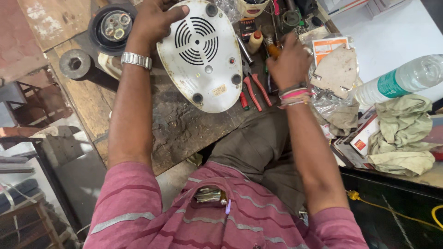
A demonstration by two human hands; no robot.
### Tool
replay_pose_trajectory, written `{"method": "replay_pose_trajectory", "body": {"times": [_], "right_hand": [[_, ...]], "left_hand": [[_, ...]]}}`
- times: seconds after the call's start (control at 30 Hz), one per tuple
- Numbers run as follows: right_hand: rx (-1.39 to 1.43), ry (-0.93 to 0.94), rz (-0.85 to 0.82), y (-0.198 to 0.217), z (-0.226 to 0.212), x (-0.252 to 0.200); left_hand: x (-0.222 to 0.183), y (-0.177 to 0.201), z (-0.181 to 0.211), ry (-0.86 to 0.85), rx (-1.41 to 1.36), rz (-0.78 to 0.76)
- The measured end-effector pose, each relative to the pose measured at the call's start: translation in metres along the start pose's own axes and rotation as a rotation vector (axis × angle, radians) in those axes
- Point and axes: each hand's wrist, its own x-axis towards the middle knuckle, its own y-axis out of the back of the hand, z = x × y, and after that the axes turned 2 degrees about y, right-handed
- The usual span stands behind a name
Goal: The person disassembles a small appliance, removes a cap, and uses a screwdriver and hammer to work on the base. They handle tools and parts on a cluttered workbench.
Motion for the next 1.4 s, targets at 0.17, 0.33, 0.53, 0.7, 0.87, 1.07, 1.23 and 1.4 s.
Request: {"method": "replay_pose_trajectory", "body": {"times": [0.17, 0.33, 0.53, 0.7, 0.87, 1.07, 1.23, 1.4], "right_hand": [[0.661, 0.097, 0.149, 0.094, 0.007, -0.01], [0.622, 0.195, 0.115, 0.132, -0.004, -0.049], [0.596, 0.315, 0.083, 0.101, -0.015, -0.06], [0.801, 0.16, 0.081, 0.107, -0.014, -0.061], [1.266, 0.217, 0.387, 0.143, -0.041, -0.055], [1.127, 0.424, 0.437, 0.147, -0.072, -0.019], [1.073, 0.456, 0.434, 0.144, -0.074, -0.012], [1.077, 0.456, 0.414, 0.14, -0.076, -0.008]], "left_hand": [[0.0, 0.005, 0.002, 0.044, 0.077, 0.043], [-0.004, 0.006, -0.004, 0.117, 0.203, 0.114], [0.004, 0.005, -0.008, 0.059, 0.105, 0.081], [0.006, -0.002, -0.006, -0.041, 0.209, 0.07], [-0.005, -0.008, 0.007, -0.04, 0.307, 0.05], [-0.005, -0.012, 0.021, -0.011, 0.273, 0.054], [-0.007, -0.011, 0.02, -0.021, 0.25, 0.029], [-0.01, -0.013, 0.025, 0.078, 0.252, 0.091]]}}
